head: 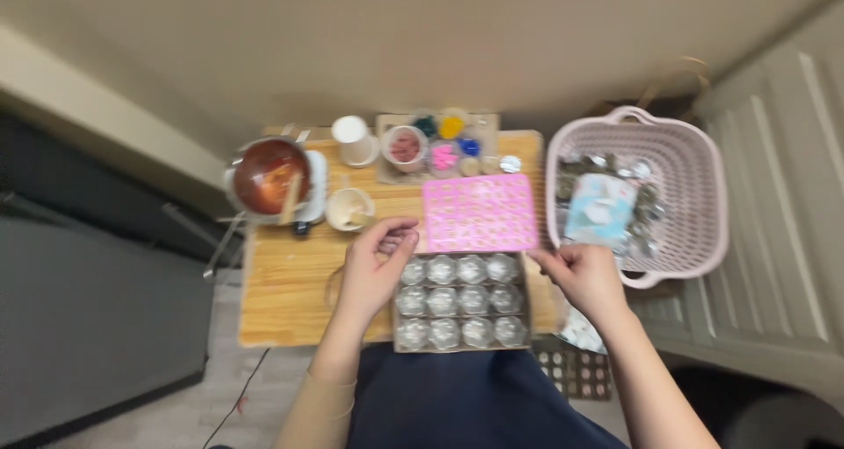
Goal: Cleaning small candle molds with a cloth and stirring melted wax in a pot.
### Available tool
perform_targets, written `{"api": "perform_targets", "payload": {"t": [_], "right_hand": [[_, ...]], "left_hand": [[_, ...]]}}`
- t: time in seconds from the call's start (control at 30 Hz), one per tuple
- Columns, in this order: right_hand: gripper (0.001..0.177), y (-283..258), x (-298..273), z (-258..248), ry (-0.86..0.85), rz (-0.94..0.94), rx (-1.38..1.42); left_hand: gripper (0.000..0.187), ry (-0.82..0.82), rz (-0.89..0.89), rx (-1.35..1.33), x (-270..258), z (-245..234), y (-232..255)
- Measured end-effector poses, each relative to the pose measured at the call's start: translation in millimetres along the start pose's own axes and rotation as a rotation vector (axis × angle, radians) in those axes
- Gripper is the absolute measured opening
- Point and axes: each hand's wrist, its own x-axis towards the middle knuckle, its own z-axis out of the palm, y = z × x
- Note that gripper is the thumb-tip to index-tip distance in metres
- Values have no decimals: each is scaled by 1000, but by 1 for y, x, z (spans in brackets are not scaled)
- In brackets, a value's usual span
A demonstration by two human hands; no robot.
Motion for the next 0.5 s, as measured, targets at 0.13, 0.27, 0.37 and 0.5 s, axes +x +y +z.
{"api": "perform_targets", "payload": {"t": [0.13,0.27,0.37,0.5], "right_hand": [[49,-88,24,60,124,-338,238],[39,-184,39,110,35,-434,225],[39,-252,52,134,33,-519,105],[46,-298,64,164,-43,-569,-179]], "left_hand": [[23,135,96,73,-4,-80,2],[22,285,119,75,-8,-160,-13],[23,372,103,143,0,-215,-23],[27,395,0,267,8,-257,-40]]}}
